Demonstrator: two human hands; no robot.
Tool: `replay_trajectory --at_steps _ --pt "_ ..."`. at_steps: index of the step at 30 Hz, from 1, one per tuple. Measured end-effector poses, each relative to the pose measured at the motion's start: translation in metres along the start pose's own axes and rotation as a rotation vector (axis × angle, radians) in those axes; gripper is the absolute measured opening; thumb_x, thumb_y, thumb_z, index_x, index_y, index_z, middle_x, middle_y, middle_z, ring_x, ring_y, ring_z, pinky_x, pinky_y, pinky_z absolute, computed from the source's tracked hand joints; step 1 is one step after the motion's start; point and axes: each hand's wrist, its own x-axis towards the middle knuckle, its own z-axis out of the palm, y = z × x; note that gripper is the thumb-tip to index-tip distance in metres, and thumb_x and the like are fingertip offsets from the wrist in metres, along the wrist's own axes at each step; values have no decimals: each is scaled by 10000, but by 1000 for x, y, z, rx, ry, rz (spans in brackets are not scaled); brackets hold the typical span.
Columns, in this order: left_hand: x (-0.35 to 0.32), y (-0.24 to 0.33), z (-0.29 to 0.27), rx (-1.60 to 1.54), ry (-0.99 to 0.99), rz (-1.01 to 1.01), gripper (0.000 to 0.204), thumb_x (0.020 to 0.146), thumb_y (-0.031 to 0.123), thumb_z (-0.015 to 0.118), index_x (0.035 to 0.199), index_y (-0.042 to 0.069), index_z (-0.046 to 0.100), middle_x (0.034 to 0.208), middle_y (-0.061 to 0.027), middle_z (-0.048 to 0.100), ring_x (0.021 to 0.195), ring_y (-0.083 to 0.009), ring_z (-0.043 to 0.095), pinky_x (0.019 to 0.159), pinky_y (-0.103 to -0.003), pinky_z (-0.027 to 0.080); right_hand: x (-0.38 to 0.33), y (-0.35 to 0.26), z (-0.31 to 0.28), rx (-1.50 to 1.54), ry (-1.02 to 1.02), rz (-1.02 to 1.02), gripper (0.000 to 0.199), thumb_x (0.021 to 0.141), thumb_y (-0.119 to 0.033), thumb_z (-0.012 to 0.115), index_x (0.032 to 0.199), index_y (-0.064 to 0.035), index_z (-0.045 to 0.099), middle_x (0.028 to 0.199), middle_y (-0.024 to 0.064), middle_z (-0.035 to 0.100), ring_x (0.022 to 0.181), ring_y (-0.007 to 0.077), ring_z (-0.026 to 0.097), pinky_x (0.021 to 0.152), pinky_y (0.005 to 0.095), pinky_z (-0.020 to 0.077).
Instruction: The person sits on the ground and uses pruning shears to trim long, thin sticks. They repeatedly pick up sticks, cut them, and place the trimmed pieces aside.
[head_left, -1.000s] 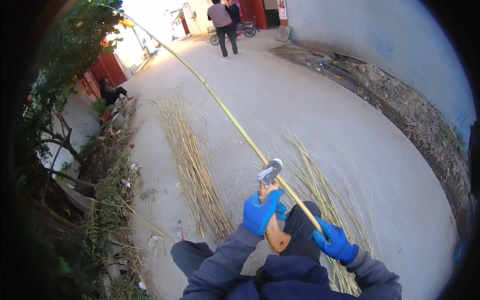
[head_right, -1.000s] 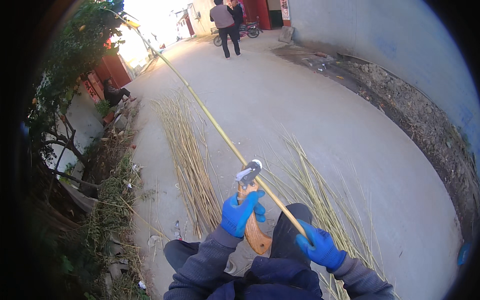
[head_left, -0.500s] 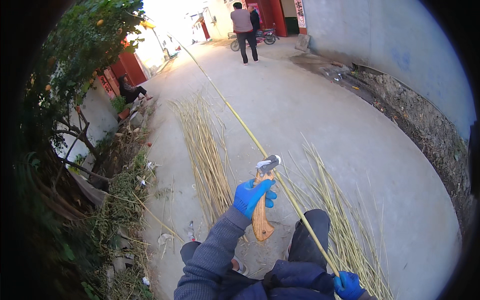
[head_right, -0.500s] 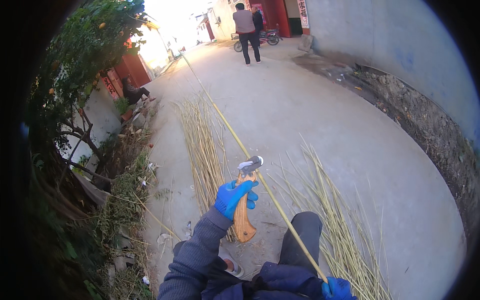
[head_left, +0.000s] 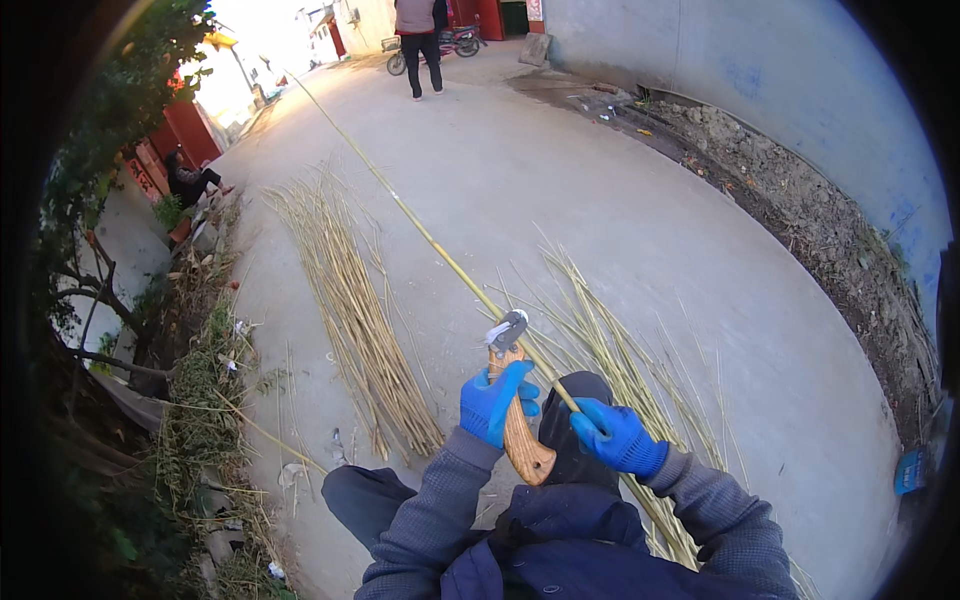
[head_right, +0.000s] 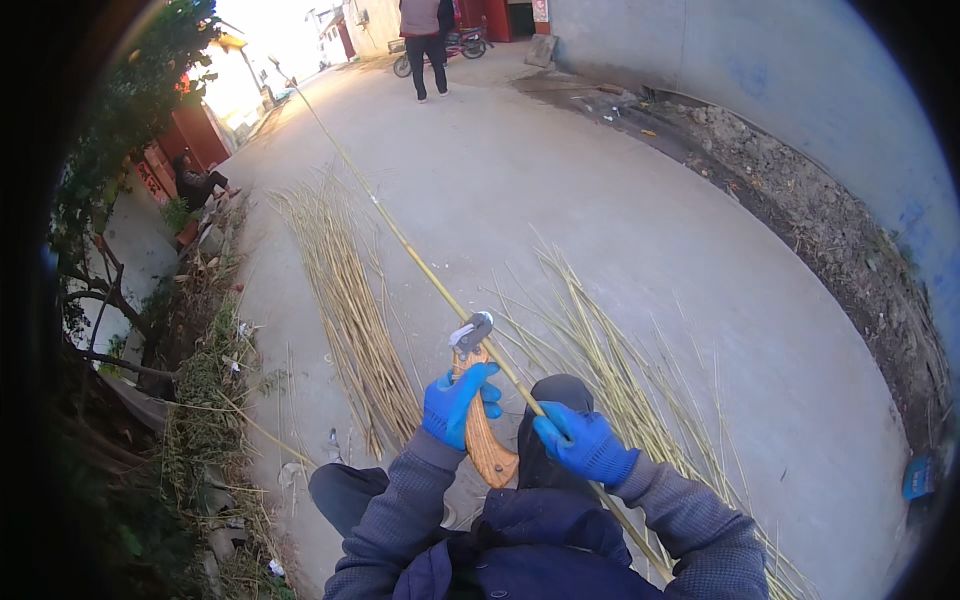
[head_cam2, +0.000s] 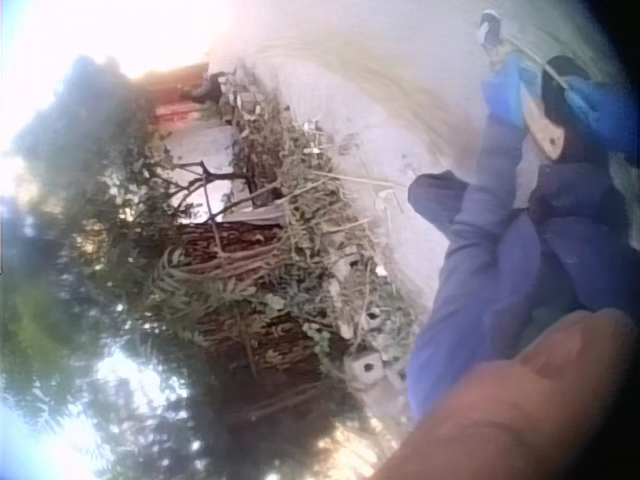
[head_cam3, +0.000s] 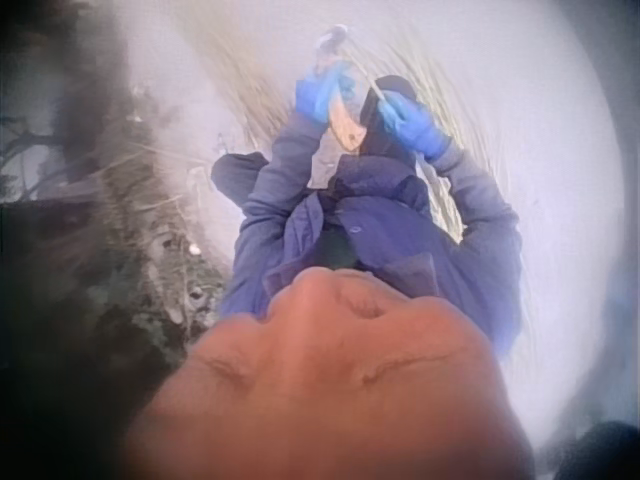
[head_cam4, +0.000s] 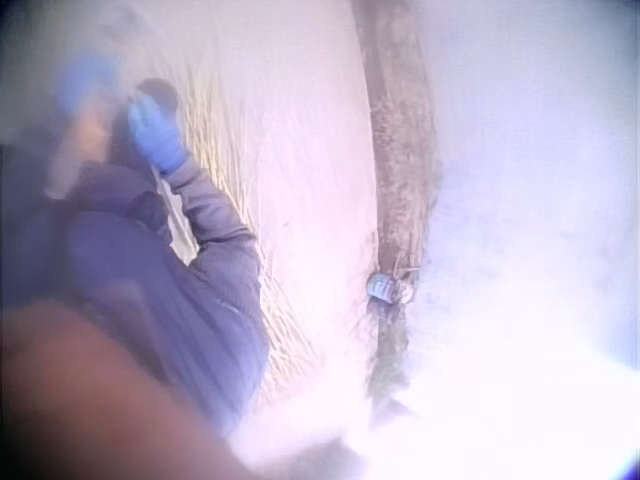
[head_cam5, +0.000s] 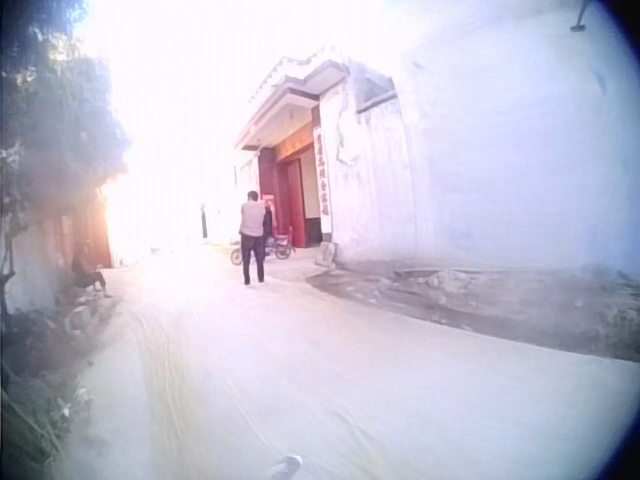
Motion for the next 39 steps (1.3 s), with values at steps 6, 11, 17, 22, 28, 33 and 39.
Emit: replay_trajectory --at_steps 6,11,17,22,28,33,39 --pt "89 69 -136 -95 264 270 414 889 255 688 1184 -21 595 975 -84 646 841 -183 636 666 -309 558 -104 34 -2 -105 -106 -118 138 893 -187 638 965 -69 632 586 142 531 486 316 543 479 413 441" --pt "118 92 -217 -47 257 287 376 895 263 686 1159 8 606 957 -69 639 847 -165 632 710 -314 556 -225 47 -53 -554 -42 -148 188 827 -124 656 1004 -60 657 566 94 543 479 279 543 483 406 431" --pt "73 23 -134 -81 208 192 351 891 222 676 1132 -28 619 908 -116 671 693 -193 646 570 -304 563 -104 18 -29 -139 -249 77 469 879 -204 674 1309 -71 543 758 170 636 637 303 640 607 371 509" --pt "20 -17 -59 -103 191 54 381 915 248 663 1166 -33 605 862 -130 666 678 -203 646 578 -314 564 36 -4 39 -8 -79 -135 325 920 -203 620 1206 -54 579 799 183 639 657 341 650 601 387 517" --pt "61 27 -149 -164 303 182 353 879 229 697 1113 -26 630 903 -117 665 698 -199 645 588 -316 558 -35 20 33 -246 -217 -274 164 882 -155 651 999 -46 613 604 151 551 521 300 588 468 390 454" --pt "101 94 -251 -69 432 320 302 887 226 677 1065 -11 622 913 -90 643 773 -176 638 640 -306 560 -212 55 -57 -663 -193 -253 191 787 -115 707 951 -31 655 577 57 556 467 231 535 498 360 443" --pt "90 58 -186 -112 338 206 305 882 191 678 1092 -24 628 947 -113 663 742 -194 650 594 -315 575 -192 45 -51 -364 -314 138 375 864 -187 669 1205 -41 615 734 102 642 611 260 626 615 374 504"
